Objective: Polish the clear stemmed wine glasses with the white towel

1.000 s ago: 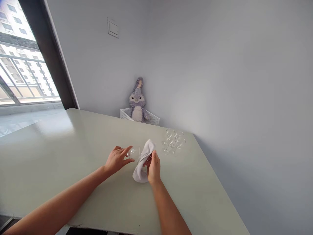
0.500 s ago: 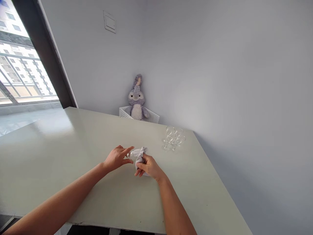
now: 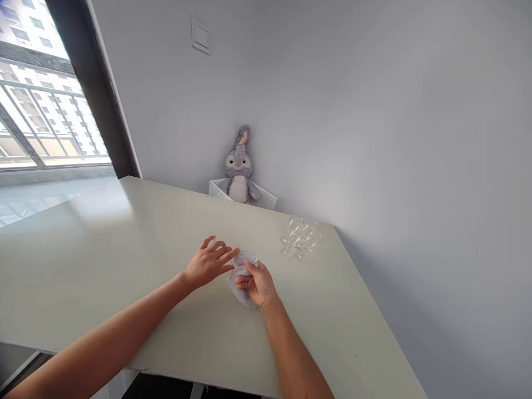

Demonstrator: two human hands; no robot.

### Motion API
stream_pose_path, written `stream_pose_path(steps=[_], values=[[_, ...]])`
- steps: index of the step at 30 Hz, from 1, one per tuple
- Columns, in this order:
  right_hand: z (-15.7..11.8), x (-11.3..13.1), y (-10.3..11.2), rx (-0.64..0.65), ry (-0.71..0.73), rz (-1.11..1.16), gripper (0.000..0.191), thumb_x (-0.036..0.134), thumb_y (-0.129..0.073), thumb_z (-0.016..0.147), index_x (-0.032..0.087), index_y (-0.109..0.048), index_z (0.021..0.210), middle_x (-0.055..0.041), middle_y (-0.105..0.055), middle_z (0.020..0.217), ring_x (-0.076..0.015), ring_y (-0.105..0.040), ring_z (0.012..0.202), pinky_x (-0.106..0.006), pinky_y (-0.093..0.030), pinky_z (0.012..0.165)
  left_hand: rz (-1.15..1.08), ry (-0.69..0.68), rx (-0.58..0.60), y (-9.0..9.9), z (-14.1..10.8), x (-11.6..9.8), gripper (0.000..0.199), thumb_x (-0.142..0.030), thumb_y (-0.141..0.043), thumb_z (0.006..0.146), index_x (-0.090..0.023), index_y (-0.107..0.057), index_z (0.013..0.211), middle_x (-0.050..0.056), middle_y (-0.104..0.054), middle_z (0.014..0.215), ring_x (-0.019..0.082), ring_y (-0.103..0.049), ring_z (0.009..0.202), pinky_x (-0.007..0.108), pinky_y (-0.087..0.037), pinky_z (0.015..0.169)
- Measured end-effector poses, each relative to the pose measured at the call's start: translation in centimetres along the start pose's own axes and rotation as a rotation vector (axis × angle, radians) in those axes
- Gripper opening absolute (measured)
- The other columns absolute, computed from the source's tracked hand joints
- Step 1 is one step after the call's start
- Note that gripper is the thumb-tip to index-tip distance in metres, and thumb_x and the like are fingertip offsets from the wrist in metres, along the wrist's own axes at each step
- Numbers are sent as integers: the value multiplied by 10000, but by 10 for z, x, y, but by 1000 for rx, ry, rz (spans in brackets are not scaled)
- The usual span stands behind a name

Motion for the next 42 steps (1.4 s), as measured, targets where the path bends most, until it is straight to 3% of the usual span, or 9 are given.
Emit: stream_pose_path(steps=[5,12,19,22,28,34,36,39,42], values=[[-10,9,-14,181,8,-201,324,407,-642,718,139,-586,890,-6,-606,575,-133,-588,503,-269,-477,527,-167,42,112,-11,-3,10,460,-512,-440,814,-227,-504,1169,25,-650,743,145,-568,680,369,-361,853],[-26,16,-28,334,-10,-505,202,326,-698,652,150,-610,695,25,-536,636,-154,-600,585,-322,-491,614,-839,267,658,-49,-21,10,569,-569,-209,858,-186,-630,891,7,-619,665,88,-529,525,195,-364,504],[-4,0,-6,91,-46,-167,356,454,-640,702,120,-600,817,-17,-576,608,-116,-554,445,-254,-452,460,-234,96,313,-5,1,4,503,-501,-499,773,-195,-484,1173,75,-625,805,221,-565,807,354,-384,768],[-9,-2,-17,190,-80,-202,351,428,-658,694,117,-601,847,-20,-575,638,-117,-563,458,-247,-448,461,-266,115,425,-14,-5,8,384,-452,-502,786,-211,-537,1083,32,-606,679,183,-561,657,294,-386,641],[-31,14,-42,386,-77,-382,331,343,-710,654,119,-628,884,-14,-571,706,-124,-574,532,-262,-466,508,-769,167,805,-32,-29,2,319,-478,-385,834,-242,-598,862,-29,-603,638,110,-536,543,211,-350,502],[-3,1,2,30,-78,-99,357,475,-654,680,127,-588,722,6,-551,483,-101,-521,391,-233,-435,440,-191,101,294,-5,-1,6,352,-369,-510,805,-235,-505,1131,69,-619,870,221,-544,868,377,-354,819],[-1,-3,3,26,-78,-48,372,503,-628,692,136,-573,698,9,-539,447,-97,-501,365,-226,-422,418,-141,62,238,-2,1,2,319,-319,-500,818,-226,-510,1123,70,-608,833,213,-543,856,386,-338,840],[-10,5,-12,146,-44,-212,343,439,-663,684,126,-605,810,-6,-578,514,-121,-543,417,-248,-440,444,-296,140,297,-5,0,13,266,-352,-492,817,-242,-566,1048,18,-593,714,161,-547,707,306,-379,725],[-25,16,-29,264,-24,-405,312,348,-716,640,137,-622,851,4,-585,627,-142,-587,514,-295,-484,540,-670,238,584,-24,-13,18,275,-426,-486,791,-246,-614,954,-25,-576,660,119,-533,601,232,-381,573]])
Point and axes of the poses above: each hand's wrist, its own z-axis towards the middle knuckle, its own y-axis out of the back of the hand, x = y × z, the point moved 10 cm from there along z, towards the middle knuckle
